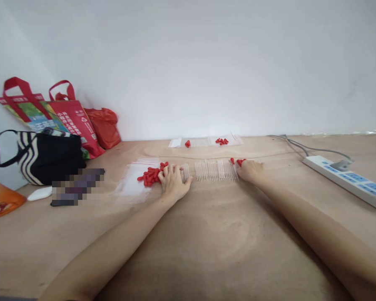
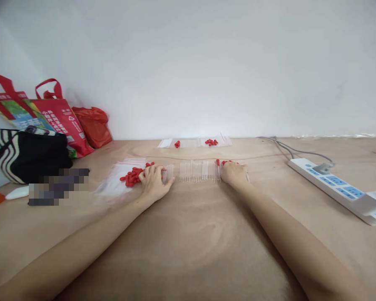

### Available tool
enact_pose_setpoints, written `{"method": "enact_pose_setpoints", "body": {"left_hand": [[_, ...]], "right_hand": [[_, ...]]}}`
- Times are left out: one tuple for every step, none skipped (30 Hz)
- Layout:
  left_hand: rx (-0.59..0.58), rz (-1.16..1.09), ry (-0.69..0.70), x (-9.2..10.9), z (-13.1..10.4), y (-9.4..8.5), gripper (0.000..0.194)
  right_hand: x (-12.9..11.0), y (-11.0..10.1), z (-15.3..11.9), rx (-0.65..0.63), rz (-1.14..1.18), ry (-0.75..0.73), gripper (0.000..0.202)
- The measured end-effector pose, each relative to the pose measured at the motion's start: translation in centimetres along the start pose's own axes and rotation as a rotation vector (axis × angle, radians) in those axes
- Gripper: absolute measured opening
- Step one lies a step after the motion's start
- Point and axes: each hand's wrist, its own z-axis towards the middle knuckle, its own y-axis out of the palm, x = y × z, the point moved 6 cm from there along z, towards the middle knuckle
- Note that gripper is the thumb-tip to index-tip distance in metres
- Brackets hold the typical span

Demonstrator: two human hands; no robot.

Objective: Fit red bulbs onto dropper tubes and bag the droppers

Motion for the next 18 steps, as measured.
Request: {"method": "enact_pose_setpoints", "body": {"left_hand": [[0.003, 0.005, 0.004, 0.0, 0.0, 0.0, 0.034], [0.006, 0.010, 0.006, 0.0, 0.1, -0.1, 0.033], [0.011, 0.016, 0.005, -0.1, 0.2, -0.2, 0.032], [0.018, 0.026, 0.002, -0.4, 0.5, -0.5, 0.031], [0.024, 0.040, -0.002, -0.7, 0.8, -0.8, 0.029], [0.027, 0.057, -0.005, -1.1, 1.2, -1.1, 0.027], [0.024, 0.075, -0.009, -1.5, 1.7, -1.4, 0.023], [0.005, 0.089, -0.008, -2.0, 2.2, -1.7, 0.021], [-0.025, 0.095, 0.003, -2.4, 2.6, -1.8, 0.018], [-0.056, 0.100, 0.022, -2.7, 3.0, -1.8, 0.016], [-0.080, 0.106, 0.042, -3.0, 3.3, -1.7, 0.015], [-0.095, 0.113, 0.063, -3.2, 3.5, -1.7, 0.015], [-0.103, 0.123, 0.083, -3.3, 3.6, -1.6, 0.015], [-0.106, 0.135, 0.099, -3.3, 3.6, -1.4, 0.017], [-0.108, 0.147, 0.111, -3.3, 3.5, -1.3, 0.018], [-0.111, 0.156, 0.117, -3.4, 3.5, -1.2, 0.019], [-0.119, 0.161, 0.123, -3.3, 3.5, -1.1, 0.019], [-0.130, 0.158, 0.136, -3.3, 3.4, -1.1, 0.018]], "right_hand": [[0.0, 0.1, 0.0, -0.001, 0.007, -0.004, 0.028], [0.0, 0.1, -0.1, -0.002, 0.015, -0.008, 0.029], [0.0, 0.1, -0.1, -0.001, 0.025, -0.010, 0.030], [0.2, 0.1, -0.1, 0.001, 0.036, -0.009, 0.033], [0.3, -0.1, 0.0, 0.005, 0.047, -0.005, 0.036], [0.5, -0.2, 0.0, 0.007, 0.056, -0.002, 0.039], [0.7, -0.4, 0.1, 0.010, 0.063, 0.003, 0.041], [0.8, -0.6, 0.2, 0.012, 0.070, 0.008, 0.043], [0.9, -0.8, 0.3, 0.016, 0.079, 0.012, 0.043], [0.9, -0.9, 0.3, 0.026, 0.091, 0.012, 0.042], [0.7, -1.1, 0.3, 0.048, 0.109, 0.010, 0.041], [0.5, -1.3, 0.3, 0.086, 0.134, 0.002, 0.039], [0.1, -1.6, 0.1, 0.137, 0.165, -0.015, 0.037], [-0.4, -1.7, -0.1, 0.195, 0.198, -0.047, 0.035], [-1.1, -1.9, -0.6, 0.259, 0.229, -0.092, 0.032], [-1.8, -1.9, -1.1, 0.321, 0.258, -0.149, 0.030], [-2.6, -1.9, -1.7, 0.373, 0.282, -0.220, 0.027], [-3.5, -1.8, -2.4, 0.415, 0.303, -0.298, 0.026]]}}
